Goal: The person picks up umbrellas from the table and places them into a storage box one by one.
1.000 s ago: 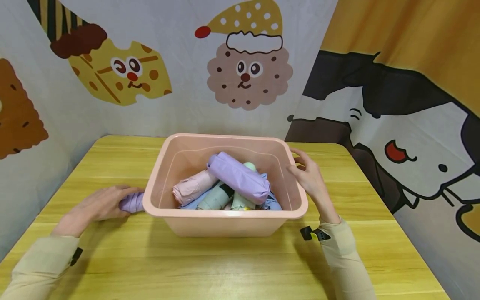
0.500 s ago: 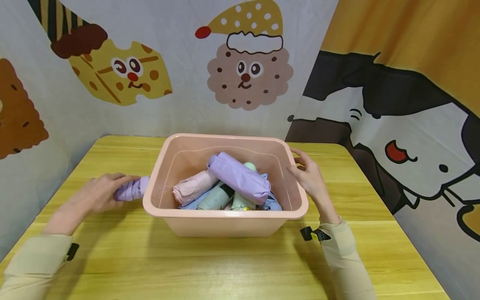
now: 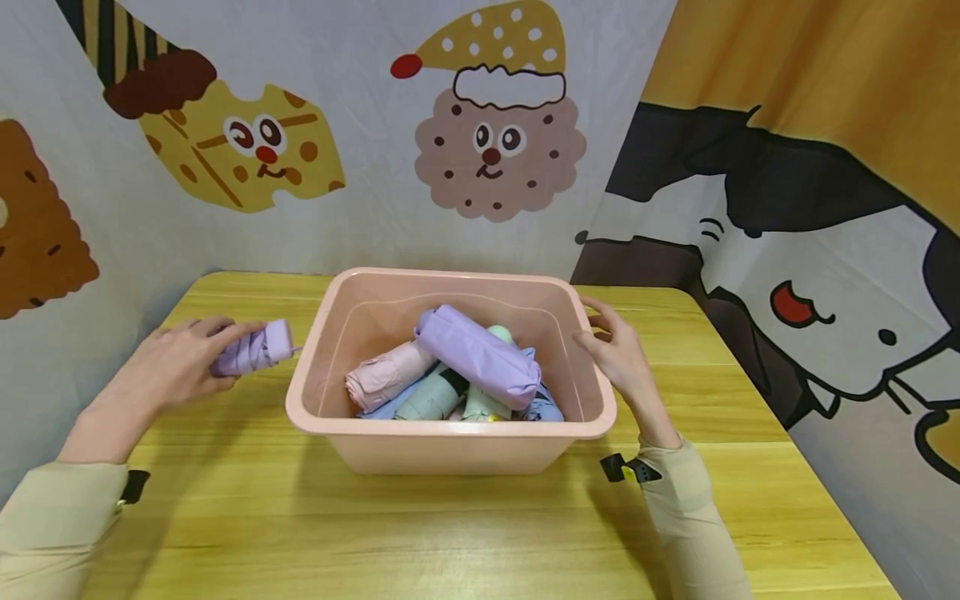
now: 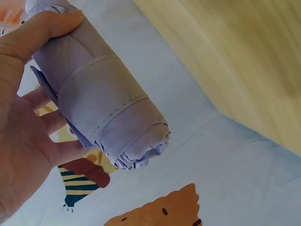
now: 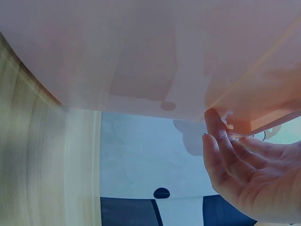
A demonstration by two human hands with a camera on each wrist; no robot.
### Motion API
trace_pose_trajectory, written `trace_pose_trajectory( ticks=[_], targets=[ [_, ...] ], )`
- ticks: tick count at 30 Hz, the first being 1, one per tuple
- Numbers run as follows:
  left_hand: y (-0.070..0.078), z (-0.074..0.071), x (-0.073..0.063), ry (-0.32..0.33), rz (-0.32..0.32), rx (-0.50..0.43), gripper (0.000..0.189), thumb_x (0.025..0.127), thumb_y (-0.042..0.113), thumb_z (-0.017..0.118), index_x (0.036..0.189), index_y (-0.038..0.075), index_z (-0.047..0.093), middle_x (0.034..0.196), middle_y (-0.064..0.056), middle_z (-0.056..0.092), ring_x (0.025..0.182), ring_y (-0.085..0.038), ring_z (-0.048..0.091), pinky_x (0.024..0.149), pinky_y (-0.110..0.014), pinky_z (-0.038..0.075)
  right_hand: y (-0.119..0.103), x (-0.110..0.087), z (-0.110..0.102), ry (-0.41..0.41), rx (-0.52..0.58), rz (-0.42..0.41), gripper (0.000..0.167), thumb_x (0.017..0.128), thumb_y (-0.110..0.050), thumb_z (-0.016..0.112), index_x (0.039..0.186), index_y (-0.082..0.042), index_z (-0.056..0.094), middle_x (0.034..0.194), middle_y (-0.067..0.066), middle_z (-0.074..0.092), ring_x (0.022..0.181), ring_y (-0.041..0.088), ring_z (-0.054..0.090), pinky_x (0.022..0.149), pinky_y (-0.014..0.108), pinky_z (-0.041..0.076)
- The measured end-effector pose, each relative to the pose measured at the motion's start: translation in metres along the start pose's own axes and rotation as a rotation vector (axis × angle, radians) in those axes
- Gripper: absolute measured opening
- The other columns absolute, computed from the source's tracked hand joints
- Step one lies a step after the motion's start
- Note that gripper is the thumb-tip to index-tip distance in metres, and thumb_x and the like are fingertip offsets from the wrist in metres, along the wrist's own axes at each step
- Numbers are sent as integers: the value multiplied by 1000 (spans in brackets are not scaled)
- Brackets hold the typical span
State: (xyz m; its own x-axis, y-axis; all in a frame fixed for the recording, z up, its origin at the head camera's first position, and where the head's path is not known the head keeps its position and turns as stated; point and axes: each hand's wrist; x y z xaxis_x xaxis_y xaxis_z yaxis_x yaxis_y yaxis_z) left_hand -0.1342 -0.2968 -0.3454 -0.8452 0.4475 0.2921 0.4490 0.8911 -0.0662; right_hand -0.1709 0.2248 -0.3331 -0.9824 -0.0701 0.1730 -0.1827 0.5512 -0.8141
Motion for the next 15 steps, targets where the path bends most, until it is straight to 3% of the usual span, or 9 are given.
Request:
trace_pose_trajectory(
  ticks=[8,15],
  targets=[
    [-2,-12,4,90,-1,64,75,59,19,87,126,19,52,115,-23,59,93,-47,57,70,-68,45,0,0,0,4,1,3,53,91,-13,55,142,-8,42,124,29,59,107,41,62,91,47,51],
    [1,-21,10,231,57,138,81,53,17,89,126,20,53,116,-21,61,92,-46,58,71,-65,46,-2,0,0,3,-8,3,53,91,-14,55,143,-9,42,124,29,59,107,41,62,91,49,50]
  ],
)
Point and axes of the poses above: each hand's wrist, its own x-axis towards the middle knuckle, its own z-axis out of the palm, y = z × x
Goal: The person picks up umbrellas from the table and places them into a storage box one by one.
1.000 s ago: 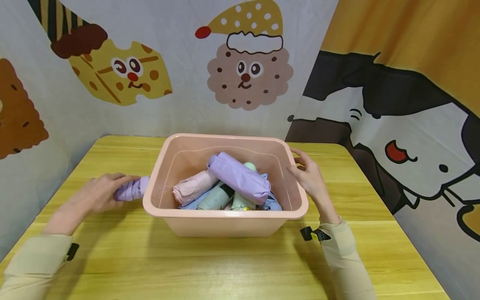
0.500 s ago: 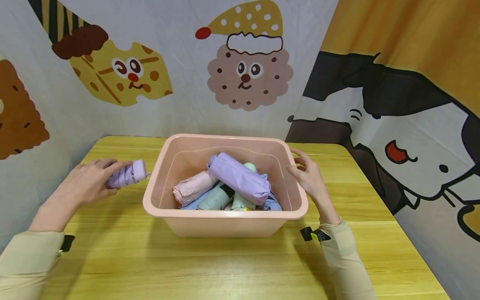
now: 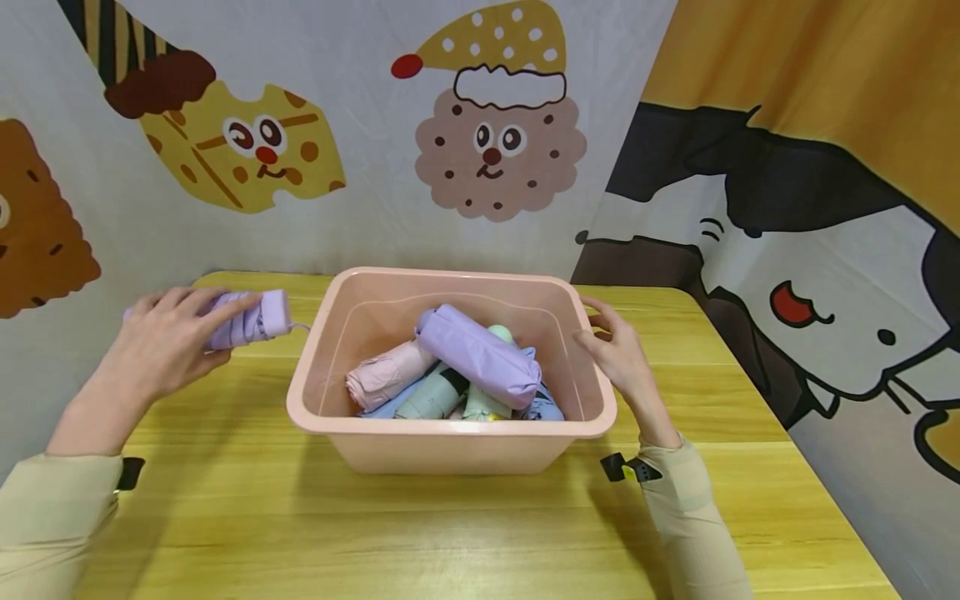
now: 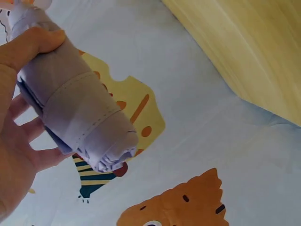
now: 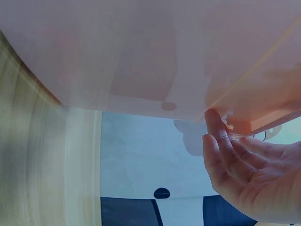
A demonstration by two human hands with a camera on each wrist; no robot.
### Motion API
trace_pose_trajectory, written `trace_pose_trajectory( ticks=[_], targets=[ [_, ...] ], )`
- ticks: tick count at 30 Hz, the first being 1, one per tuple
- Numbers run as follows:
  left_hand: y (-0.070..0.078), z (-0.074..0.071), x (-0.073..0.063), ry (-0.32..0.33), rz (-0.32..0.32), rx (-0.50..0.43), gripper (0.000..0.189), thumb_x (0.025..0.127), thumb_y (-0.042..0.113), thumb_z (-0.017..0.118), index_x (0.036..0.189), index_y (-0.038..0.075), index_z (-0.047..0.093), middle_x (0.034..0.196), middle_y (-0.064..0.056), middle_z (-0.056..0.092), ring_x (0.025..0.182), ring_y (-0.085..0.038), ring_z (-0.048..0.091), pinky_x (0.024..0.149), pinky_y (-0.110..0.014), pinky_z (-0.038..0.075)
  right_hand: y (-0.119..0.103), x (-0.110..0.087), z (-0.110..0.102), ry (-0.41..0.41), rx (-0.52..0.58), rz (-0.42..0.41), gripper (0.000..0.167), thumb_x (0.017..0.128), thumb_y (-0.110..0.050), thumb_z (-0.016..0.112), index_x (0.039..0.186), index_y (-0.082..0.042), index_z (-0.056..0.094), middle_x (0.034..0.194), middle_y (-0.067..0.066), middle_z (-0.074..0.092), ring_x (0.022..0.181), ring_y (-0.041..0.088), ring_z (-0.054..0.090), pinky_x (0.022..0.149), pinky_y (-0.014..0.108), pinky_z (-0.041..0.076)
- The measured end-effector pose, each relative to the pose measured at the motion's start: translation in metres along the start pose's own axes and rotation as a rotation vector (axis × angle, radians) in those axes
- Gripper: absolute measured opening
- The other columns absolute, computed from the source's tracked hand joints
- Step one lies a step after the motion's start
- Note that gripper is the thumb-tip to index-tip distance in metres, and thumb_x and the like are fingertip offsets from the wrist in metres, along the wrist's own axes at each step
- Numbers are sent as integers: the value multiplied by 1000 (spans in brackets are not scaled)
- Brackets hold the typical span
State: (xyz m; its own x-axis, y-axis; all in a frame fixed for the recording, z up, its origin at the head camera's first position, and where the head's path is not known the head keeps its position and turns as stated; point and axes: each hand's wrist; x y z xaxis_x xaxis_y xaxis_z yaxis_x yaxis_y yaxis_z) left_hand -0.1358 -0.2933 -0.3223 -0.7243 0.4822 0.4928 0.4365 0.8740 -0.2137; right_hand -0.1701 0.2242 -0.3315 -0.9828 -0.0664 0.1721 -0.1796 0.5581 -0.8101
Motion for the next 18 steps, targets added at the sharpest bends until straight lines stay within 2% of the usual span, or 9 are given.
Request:
trace_pose_trajectory(
  ticks=[8,13,18],
  targets=[
    [0,-7,14,159,99,44,90,47,16,89,129,20,53,117,-20,61,95,-45,58,73,-64,47,-1,-1,-1,-7,-1,4,54,91,-15,55,143,-9,41,124,29,59,107,40,62,91,49,51],
    [5,-13,24,204,127,53,89,49,16,88,130,21,52,116,-21,61,97,-45,56,77,-65,46,-2,-1,-1,-7,0,6,54,91,-14,55,143,-9,41,124,29,59,106,40,63,91,48,51],
    [14,-19,34,249,185,57,83,53,16,83,130,20,52,114,-22,61,98,-45,55,80,-64,44,-2,-1,-2,-7,-2,6,54,91,-14,55,143,-9,41,124,29,59,107,41,62,91,49,51]
  ],
)
Point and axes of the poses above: each hand's wrist, its own x-axis towards the middle knuckle, its own z-axis out of the palm, y = z × x
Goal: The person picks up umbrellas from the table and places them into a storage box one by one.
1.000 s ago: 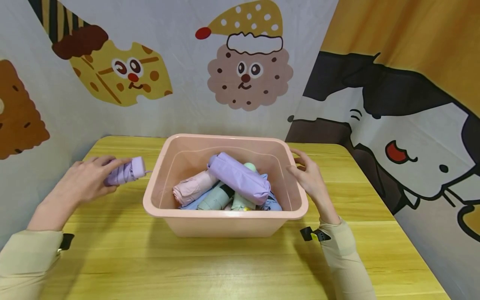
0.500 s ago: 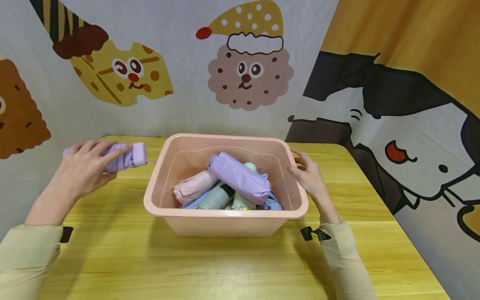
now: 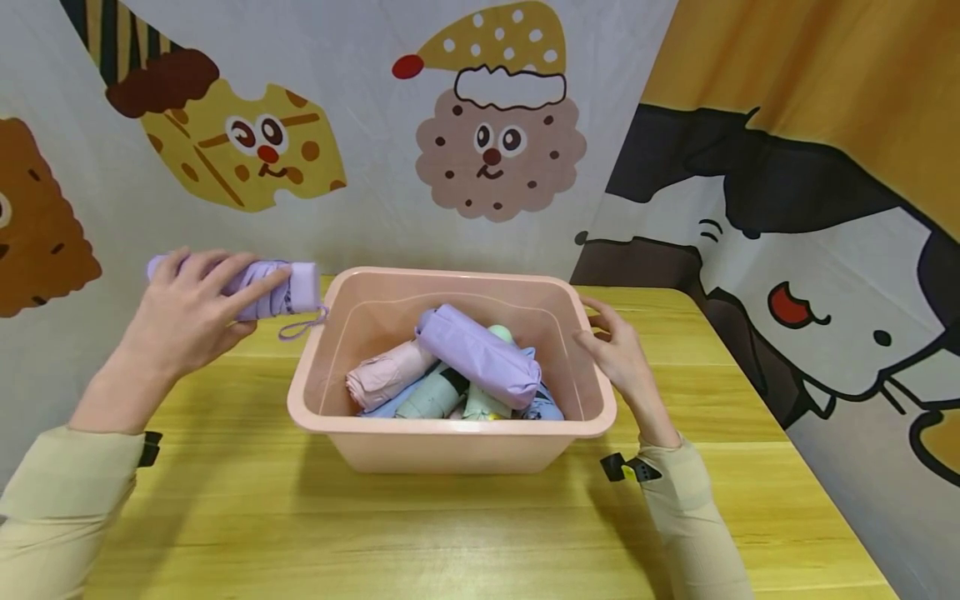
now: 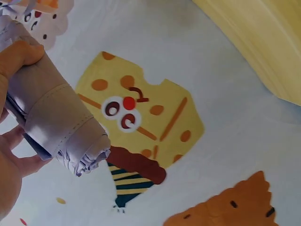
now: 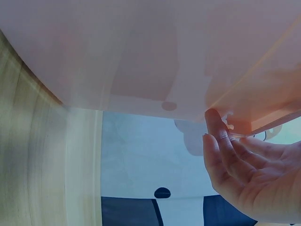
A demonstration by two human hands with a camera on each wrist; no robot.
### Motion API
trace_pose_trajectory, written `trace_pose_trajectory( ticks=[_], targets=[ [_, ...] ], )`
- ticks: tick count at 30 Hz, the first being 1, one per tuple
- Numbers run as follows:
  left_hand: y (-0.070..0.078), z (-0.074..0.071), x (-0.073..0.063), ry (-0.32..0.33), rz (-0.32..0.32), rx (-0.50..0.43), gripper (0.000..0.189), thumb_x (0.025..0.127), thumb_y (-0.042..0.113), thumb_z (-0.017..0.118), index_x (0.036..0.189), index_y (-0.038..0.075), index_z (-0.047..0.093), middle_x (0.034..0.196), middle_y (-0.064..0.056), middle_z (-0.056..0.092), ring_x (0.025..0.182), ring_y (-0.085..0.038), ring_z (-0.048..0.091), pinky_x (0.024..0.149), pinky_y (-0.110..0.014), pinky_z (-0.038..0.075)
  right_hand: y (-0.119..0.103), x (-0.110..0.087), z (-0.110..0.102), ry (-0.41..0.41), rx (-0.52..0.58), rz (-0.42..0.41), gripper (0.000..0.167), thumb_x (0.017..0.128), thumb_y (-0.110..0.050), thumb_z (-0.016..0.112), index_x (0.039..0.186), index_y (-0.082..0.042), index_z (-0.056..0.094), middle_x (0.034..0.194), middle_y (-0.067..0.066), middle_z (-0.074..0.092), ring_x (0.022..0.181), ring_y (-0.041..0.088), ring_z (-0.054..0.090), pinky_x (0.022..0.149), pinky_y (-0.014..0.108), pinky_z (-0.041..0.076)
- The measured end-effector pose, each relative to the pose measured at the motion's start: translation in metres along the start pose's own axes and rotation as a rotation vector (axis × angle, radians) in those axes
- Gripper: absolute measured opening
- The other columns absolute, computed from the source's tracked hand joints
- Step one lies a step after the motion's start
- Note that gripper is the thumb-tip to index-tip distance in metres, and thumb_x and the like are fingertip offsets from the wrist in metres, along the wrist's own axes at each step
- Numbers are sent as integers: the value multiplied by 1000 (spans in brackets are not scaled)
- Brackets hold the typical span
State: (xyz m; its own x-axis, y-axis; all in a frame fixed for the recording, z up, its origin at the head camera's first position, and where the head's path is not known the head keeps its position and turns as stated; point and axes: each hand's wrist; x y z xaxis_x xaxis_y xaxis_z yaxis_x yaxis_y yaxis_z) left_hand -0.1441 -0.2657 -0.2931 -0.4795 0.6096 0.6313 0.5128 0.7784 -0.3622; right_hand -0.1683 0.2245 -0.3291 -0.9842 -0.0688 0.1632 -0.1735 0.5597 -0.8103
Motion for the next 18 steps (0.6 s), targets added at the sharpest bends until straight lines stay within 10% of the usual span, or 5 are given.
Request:
trace_pose_trajectory(
  ticks=[18],
  targets=[
    [30,1,43,32,163,1,79,60,16,85,131,24,52,115,-18,60,96,-41,56,83,-63,42,2,1,2,6,2,-4,54,91,-14,54,143,-10,41,125,29,58,109,41,61,94,51,49]
  ],
)
Point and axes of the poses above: each hand's wrist, its own x-axis towards the middle knuckle, its own z-axis out of the palm, y = z × x
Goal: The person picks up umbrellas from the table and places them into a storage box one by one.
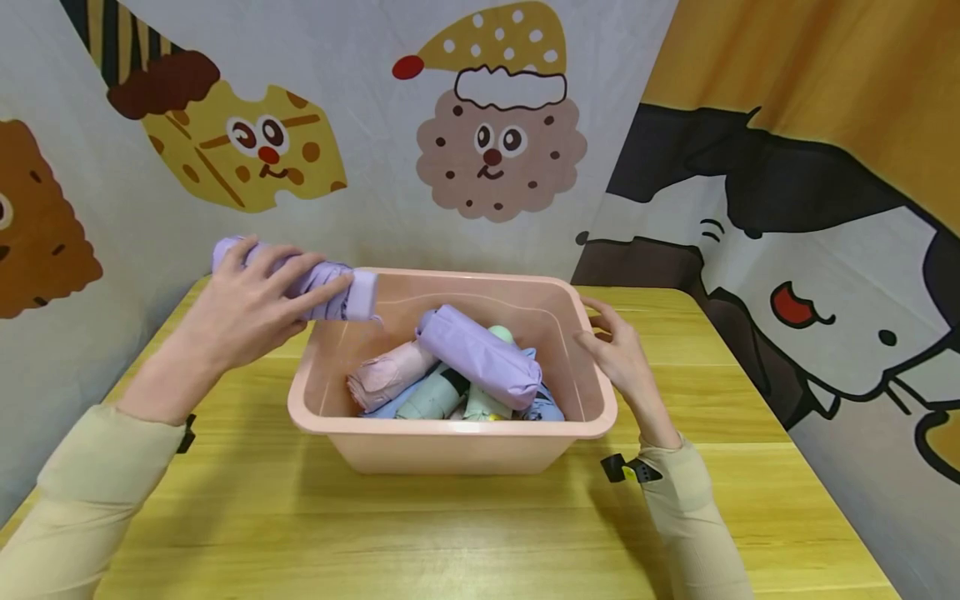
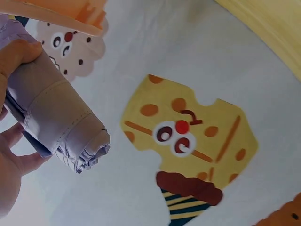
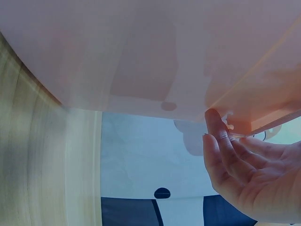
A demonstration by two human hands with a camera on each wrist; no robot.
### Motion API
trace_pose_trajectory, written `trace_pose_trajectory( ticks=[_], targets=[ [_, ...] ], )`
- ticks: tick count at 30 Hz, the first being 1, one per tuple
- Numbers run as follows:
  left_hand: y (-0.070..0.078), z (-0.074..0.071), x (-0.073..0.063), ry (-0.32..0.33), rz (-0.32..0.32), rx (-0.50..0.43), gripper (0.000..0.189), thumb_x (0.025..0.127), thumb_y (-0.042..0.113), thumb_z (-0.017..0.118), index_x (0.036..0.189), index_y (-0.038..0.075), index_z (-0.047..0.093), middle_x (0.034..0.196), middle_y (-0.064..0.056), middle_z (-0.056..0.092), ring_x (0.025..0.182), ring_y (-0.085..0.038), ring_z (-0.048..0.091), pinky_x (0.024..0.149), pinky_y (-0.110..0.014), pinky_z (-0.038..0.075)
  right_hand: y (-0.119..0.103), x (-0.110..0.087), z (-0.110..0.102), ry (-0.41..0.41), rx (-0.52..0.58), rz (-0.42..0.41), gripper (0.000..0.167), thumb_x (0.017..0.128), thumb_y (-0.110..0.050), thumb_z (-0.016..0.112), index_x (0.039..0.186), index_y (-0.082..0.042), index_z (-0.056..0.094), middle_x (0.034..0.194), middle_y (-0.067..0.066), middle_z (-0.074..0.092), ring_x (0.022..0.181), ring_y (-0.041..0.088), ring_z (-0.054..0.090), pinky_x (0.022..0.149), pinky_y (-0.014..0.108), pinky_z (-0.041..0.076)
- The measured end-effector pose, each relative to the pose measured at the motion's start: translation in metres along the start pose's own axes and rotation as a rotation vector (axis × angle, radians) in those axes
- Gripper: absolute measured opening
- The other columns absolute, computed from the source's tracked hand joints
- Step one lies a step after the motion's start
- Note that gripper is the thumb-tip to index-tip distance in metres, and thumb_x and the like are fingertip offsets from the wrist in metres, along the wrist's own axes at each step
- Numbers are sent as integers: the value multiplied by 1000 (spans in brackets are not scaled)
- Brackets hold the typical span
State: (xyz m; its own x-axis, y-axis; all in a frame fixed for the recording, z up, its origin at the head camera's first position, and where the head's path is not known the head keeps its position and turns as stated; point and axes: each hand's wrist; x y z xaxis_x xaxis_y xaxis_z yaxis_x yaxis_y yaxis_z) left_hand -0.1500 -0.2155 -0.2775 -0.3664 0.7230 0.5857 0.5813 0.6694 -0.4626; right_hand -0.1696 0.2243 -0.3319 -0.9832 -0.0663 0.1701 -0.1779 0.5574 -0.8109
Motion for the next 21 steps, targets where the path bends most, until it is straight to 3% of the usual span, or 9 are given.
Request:
trace_pose_trajectory(
  ticks=[4,12,16,21],
  targets=[
    [5,1,13,-19,25,24,80,60,19,88,131,26,52,116,-16,60,98,-38,56,85,-61,43,1,0,0,2,-2,-2,54,91,-14,55,143,-10,41,125,29,59,109,41,61,94,50,49],
    [12,5,40,-47,138,2,75,64,18,86,131,24,53,118,-14,60,102,-35,56,83,-56,47,0,0,0,2,2,-6,54,91,-13,55,143,-9,41,125,29,58,110,41,61,95,51,49],
    [16,10,53,-39,202,-12,69,69,15,82,131,25,53,120,-14,60,104,-35,56,84,-56,48,0,0,0,-1,2,-2,54,91,-14,55,144,-10,41,126,29,58,110,41,61,95,51,49],
    [23,13,69,-98,254,-4,65,77,18,77,135,28,49,125,-11,57,110,-32,54,90,-56,47,-1,0,1,-1,5,-1,54,91,-14,55,144,-9,41,126,29,58,110,42,61,95,52,49]
  ],
)
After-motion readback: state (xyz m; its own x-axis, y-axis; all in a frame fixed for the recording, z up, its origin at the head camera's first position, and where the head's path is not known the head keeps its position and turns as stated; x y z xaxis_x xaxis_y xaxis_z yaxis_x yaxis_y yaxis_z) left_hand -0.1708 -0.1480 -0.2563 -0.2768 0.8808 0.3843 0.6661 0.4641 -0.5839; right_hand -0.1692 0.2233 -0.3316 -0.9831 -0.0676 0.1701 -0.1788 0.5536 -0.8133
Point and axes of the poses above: each hand's wrist, its own x-axis towards the middle knuckle, its own z-axis out of the palm, y = z × x
